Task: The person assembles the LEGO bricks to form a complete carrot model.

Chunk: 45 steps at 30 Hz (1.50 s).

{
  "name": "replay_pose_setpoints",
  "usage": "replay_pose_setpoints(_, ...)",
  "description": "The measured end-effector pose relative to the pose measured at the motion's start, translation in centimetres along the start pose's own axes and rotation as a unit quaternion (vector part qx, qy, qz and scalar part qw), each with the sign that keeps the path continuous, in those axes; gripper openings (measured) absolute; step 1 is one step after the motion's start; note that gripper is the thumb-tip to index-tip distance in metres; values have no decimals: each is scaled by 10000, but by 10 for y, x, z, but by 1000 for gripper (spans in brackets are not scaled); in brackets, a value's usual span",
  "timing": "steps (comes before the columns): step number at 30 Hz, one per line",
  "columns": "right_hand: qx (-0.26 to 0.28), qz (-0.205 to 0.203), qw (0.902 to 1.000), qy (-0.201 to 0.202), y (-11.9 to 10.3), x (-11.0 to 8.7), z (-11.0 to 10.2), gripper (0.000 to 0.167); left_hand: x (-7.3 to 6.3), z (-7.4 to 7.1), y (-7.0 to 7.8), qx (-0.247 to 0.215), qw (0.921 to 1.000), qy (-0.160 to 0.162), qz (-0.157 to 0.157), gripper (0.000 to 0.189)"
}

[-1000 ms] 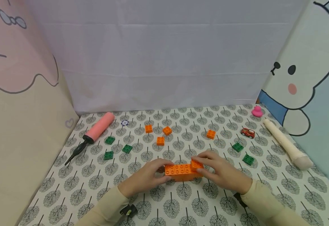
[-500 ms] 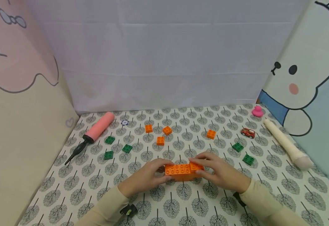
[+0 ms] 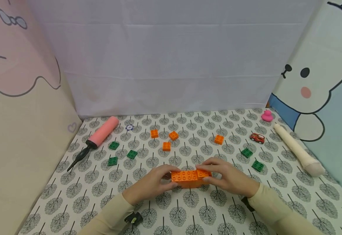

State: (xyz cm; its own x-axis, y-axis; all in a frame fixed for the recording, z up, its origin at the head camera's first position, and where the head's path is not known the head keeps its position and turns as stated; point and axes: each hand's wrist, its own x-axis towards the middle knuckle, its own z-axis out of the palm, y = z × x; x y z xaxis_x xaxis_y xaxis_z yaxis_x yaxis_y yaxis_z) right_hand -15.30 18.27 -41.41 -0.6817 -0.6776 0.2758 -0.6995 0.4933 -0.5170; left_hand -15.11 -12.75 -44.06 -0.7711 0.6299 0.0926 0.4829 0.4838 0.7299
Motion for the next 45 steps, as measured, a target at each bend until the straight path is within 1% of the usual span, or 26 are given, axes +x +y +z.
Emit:
replay_pose_setpoints(6,-119,-147,9998,111,2,0,2,43,0,1,-2,46,10000,27,50,44)
replay_pose_setpoints(11,-298,-369,9985,262,4,1,3,44,-1,1,-2,-111,9999,51,28,44)
replay_pose_setpoints(14,-321,-437,9981,280,4,2,4,44,-2,0,0,-182,9998,64,11,43)
replay_pose_setpoints(20,-277,-375,9986,257,3,3,5,46,-2,-2,1,-237,9997,43,-34,44)
replay_pose_setpoints(23,-256,-356,9987,264,3,3,5,46,-2,-2,1,-187,9998,41,-45,44)
replay_pose_setpoints(28,-163,-373,9988,284,4,4,4,46,-1,-3,1,-98,9999,69,26,44)
replay_pose_setpoints(34,-93,-382,9989,265,4,4,5,44,-1,-3,1,-113,9999,76,100,44)
replay_pose_setpoints(37,39,-251,9996,133,3,4,4,45,0,-2,1,-83,9999,67,101,44)
replay_pose_setpoints(39,184,-86,9998,25,3,5,1,46,0,-2,1,-52,9999,61,106,44)
replay_pose_setpoints(43,410,416,9983,-39,9,11,-11,48,0,-1,2,17,9999,57,87,44)
replay_pose_setpoints(45,324,644,9974,35,16,15,-19,47,0,-1,2,27,10000,43,74,45)
